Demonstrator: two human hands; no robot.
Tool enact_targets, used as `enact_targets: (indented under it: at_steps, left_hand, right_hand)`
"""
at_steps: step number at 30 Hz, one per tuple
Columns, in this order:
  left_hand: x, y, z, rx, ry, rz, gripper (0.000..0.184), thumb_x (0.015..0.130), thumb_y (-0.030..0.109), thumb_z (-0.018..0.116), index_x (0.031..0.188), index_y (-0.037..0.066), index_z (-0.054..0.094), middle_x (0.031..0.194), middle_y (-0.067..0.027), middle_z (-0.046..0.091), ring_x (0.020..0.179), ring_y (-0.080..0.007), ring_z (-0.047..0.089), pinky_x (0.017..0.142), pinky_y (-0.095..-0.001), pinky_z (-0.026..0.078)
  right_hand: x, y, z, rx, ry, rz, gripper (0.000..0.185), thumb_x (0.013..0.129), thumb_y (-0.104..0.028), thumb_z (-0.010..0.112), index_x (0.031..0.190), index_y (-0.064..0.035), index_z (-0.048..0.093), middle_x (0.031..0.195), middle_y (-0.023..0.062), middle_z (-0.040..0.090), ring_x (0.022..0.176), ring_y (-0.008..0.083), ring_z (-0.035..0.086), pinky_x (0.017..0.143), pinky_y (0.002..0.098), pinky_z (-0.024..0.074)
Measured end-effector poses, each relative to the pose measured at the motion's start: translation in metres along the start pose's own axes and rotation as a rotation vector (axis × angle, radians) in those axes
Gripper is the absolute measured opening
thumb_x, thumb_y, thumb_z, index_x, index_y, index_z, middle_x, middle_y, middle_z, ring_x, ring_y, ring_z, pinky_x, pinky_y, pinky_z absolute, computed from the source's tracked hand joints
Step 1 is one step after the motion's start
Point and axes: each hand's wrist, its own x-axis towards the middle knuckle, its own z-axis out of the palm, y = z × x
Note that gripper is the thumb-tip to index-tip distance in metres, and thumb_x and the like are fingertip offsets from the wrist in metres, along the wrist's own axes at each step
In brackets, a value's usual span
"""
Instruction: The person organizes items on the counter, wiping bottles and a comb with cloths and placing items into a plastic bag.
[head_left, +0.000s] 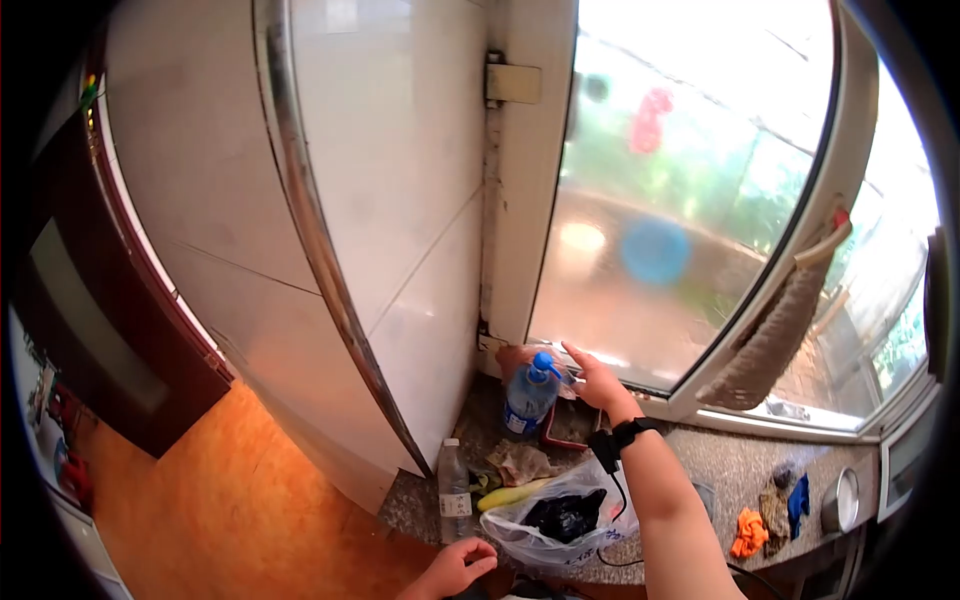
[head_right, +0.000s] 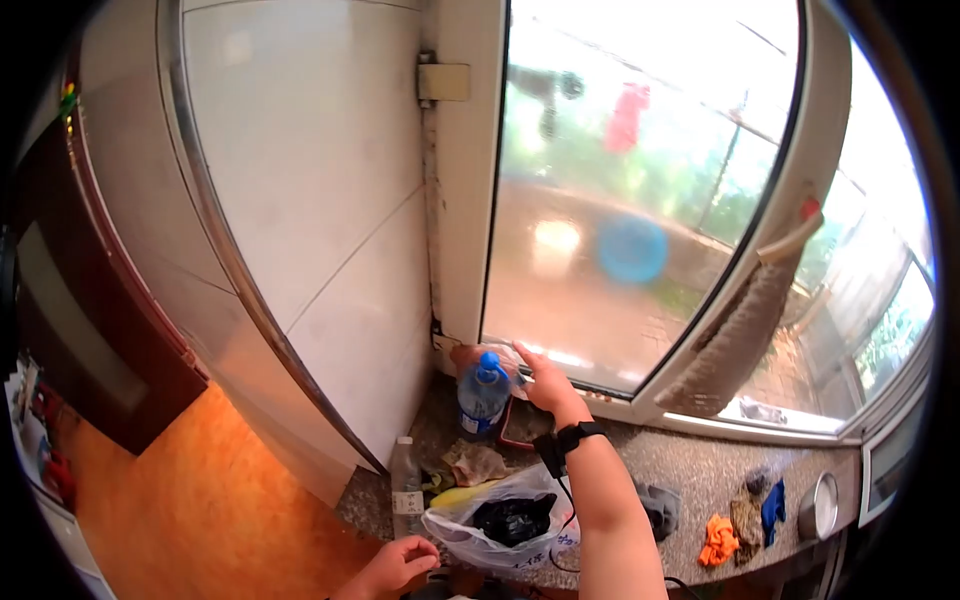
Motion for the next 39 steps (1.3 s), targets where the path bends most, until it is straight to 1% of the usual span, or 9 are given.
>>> enact_targets:
  at_steps: [4, 6, 7, 10, 21, 26, 32, 34, 39]
  left_hand:
    - [-0.02, 0.009, 0.003, 0.095, 0.004, -0.056, 0.025, 0.09, 0.02, 0.071, 0.113, 0.011, 0.069, 0.121, -0.003, 0.065, 0.112, -0.0158, 0.058, 0.092, -0.0392, 0.048]
    - [-0.025, 0.018, 0.005, 0.13, 0.052, -0.018, 0.023, 0.09, 0.016, 0.069, 0.112, 0.008, 0.067, 0.118, -0.0064, 0.064, 0.106, -0.0193, 0.06, 0.087, -0.0385, 0.05]
    - [-0.026, 0.02, 0.006, 0.173, 0.086, 0.024, 0.021, 0.09, 0.012, 0.068, 0.11, 0.004, 0.065, 0.115, -0.0098, 0.063, 0.1, -0.0228, 0.062, 0.081, -0.0378, 0.053]
    - [-0.01, -0.008, -0.003, 0.002, 0.095, -0.064, 0.017, 0.097, 0.011, 0.063, 0.11, 0.0, 0.061, 0.099, -0.0063, 0.067, 0.095, -0.0139, 0.066, 0.083, -0.0281, 0.053]
    - [0.021, 0.008, -0.015, -0.058, 0.212, 0.036, 0.031, 0.091, 0.018, 0.072, 0.115, 0.001, 0.06, 0.1, -0.0071, 0.066, 0.092, -0.014, 0.063, 0.08, -0.0308, 0.052]
    - [0.064, 0.029, -0.034, 0.28, 0.377, 0.278, 0.051, 0.09, 0.024, 0.073, 0.128, -0.002, 0.052, 0.115, -0.0146, 0.061, 0.1, -0.0218, 0.066, 0.083, -0.0357, 0.053]
    - [0.11, 0.052, -0.022, 0.423, 0.262, 0.099, 0.072, 0.087, 0.034, 0.075, 0.139, -0.005, 0.044, 0.126, -0.0216, 0.058, 0.098, -0.0247, 0.067, 0.084, -0.0368, 0.054]
    - [0.111, 0.049, -0.011, 0.45, 0.25, 0.081, 0.068, 0.085, 0.034, 0.077, 0.134, -0.004, 0.048, 0.122, -0.0223, 0.062, 0.094, -0.0247, 0.068, 0.082, -0.0367, 0.054]
    - [0.091, 0.051, 0.006, 0.062, 0.134, 0.044, 0.03, 0.09, 0.015, 0.07, 0.113, 0.001, 0.058, 0.092, -0.0087, 0.067, 0.086, -0.0147, 0.066, 0.075, -0.0303, 0.053]
  right_hand:
    - [0.037, 0.028, 0.027, 0.135, -0.24, 0.127, 0.055, 0.083, 0.002, 0.063, 0.134, -0.0174, 0.061, 0.111, 0.0157, 0.069, 0.09, 0.0274, 0.067, 0.084, 0.0373, 0.0537]
    - [0.049, 0.051, 0.036, 0.136, -0.039, 0.126, 0.03, 0.087, 0.003, 0.059, 0.112, -0.0081, 0.071, 0.09, 0.0126, 0.072, 0.078, 0.0236, 0.068, 0.074, 0.0367, 0.0568]
    - [0.045, 0.032, 0.03, 0.445, 0.09, 0.114, 0.017, 0.092, 0.001, 0.054, 0.094, 0.0, 0.071, 0.08, 0.0107, 0.07, 0.069, 0.0206, 0.067, 0.063, 0.0341, 0.0571]
    - [0.044, 0.011, -0.002, 0.657, 0.271, 0.208, 0.015, 0.101, -0.009, 0.052, 0.102, -0.0044, 0.066, 0.089, 0.0074, 0.07, 0.08, 0.0196, 0.072, 0.063, 0.0294, 0.0573]
    - [-0.038, -0.026, -0.121, 1.33, 0.452, 0.099, 0.015, 0.101, -0.015, 0.05, 0.113, -0.0085, 0.058, 0.103, 0.0118, 0.07, 0.084, 0.0245, 0.071, 0.067, 0.0335, 0.0592]
    - [-0.09, -0.038, -0.129, 1.371, 0.445, 0.109, 0.016, 0.101, -0.015, 0.05, 0.11, -0.0059, 0.06, 0.098, 0.0128, 0.071, 0.082, 0.0245, 0.072, 0.065, 0.0335, 0.0596]
    - [-0.139, -0.077, -0.123, 1.401, 0.318, 0.107, 0.016, 0.1, -0.013, 0.049, 0.105, -0.0029, 0.06, 0.092, 0.0154, 0.071, 0.075, 0.0254, 0.072, 0.062, 0.0337, 0.0597]
    - [-0.154, -0.096, -0.115, 1.383, 0.35, 0.14, 0.015, 0.099, -0.011, 0.048, 0.102, -0.0019, 0.06, 0.089, 0.0151, 0.07, 0.069, 0.0228, 0.07, 0.059, 0.031, 0.0574]
    - [-0.2, -0.099, -0.05, 0.606, 0.156, 0.238, 0.018, 0.088, 0.0, 0.052, 0.102, -0.0026, 0.062, 0.082, 0.0091, 0.067, 0.069, 0.0186, 0.067, 0.06, 0.0302, 0.0539]
